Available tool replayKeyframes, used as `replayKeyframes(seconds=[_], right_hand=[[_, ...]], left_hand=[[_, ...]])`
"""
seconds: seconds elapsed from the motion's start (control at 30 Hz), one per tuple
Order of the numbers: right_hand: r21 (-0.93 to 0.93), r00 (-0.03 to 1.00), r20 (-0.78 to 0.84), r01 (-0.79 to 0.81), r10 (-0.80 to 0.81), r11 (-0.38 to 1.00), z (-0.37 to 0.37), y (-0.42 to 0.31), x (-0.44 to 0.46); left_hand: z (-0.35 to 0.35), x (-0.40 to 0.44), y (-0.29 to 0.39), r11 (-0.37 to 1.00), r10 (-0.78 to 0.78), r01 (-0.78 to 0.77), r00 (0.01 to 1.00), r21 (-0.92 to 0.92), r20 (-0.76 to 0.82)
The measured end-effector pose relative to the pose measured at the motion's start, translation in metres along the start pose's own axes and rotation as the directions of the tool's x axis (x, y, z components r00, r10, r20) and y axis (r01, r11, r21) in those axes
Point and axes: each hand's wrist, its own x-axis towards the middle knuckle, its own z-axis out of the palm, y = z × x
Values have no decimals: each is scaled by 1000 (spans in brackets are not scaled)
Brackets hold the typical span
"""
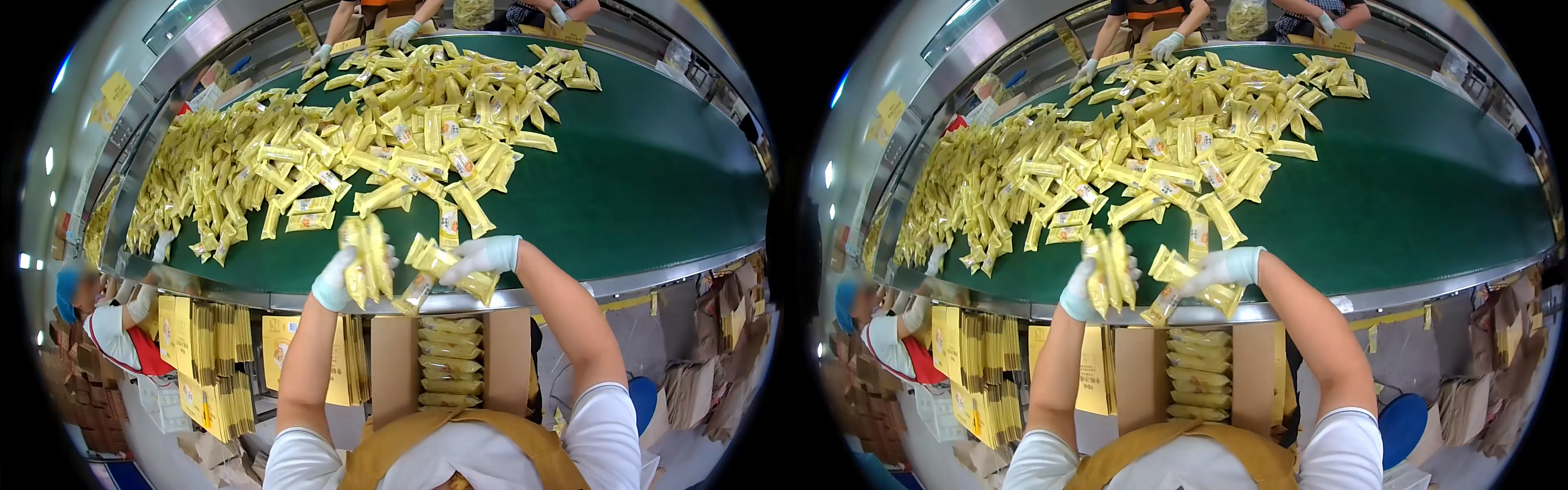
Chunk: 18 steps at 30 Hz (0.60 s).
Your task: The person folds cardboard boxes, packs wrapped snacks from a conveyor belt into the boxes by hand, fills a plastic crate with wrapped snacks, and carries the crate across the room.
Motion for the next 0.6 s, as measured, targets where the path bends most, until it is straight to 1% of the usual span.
replayKeyframes(seconds=[0.03, 0.07, 0.1, 0.13, 0.17, 0.23, 0.27, 0.3, 0.33, 0.37, 0.4, 0.47, 0.5, 0.53, 0.57, 0.6], right_hand=[[-71, 997, 6, 79, -79, 994, 4, -5, -6], [-145, 987, 18, 158, -157, 977, 8, -16, -16], [-219, 972, 42, 235, -231, 947, 11, -23, -19], [-266, 939, 71, 344, -338, 901, 13, -29, -15], [-409, 930, 46, 350, -364, 843, 14, -36, -12], [-659, 900, 14, 336, -436, 673, 23, -54, -8], [-701, 889, 29, 344, -458, 624, 27, -51, 7], [-766, 941, 121, 291, -317, 574, 29, -53, 23], [-759, 959, 142, 264, -244, 595, 30, -42, 41], [-752, 972, 162, 233, -169, 616, 33, -38, 48], [-791, 964, 146, 249, -223, 559, 31, -30, 50], [-857, 936, 128, 270, -327, 440, 30, -28, 40], [-870, 935, 90, 241, -342, 431, 32, -28, 34], [-882, 934, 50, 208, -355, 423, 34, -30, 23], [-894, 931, 6, 169, -366, 415, 33, -29, 15], [-891, 918, -67, 121, -391, 438, 30, -25, 10]], left_hand=[[-10, 0, -1, 991, 84, -81, 996, -103, 33], [-17, -1, 0, 979, 136, -136, 991, -149, -7], [-21, -7, 0, 971, 171, -176, 984, -162, -46], [-25, -14, 2, 967, 195, -202, 979, -155, -59], [-30, -21, 3, 962, 220, -229, 972, -149, -77], [-46, -36, 6, 971, 235, -214, 938, 110, -254], [-55, -38, 18, 923, 245, -154, 941, 352, -231], [-83, -34, 22, 768, 227, 46, 913, 639, -340], [-97, -30, 27, 469, 343, 179, 866, 865, -365], [-91, -26, 38, 110, 458, 328, 821, 938, -341], [-84, -26, 49, -137, 485, 455, 805, 880, -341], [-96, -18, 71, -292, 378, 455, 863, 841, -336], [-103, -14, 79, -366, 332, 442, 884, 819, -329], [-105, -10, 89, -360, 240, 463, 885, 810, -399], [-114, -6, 93, -411, 212, 425, 905, 807, -369], [-125, -1, 96, -419, 196, 415, 910, 807, -366]])
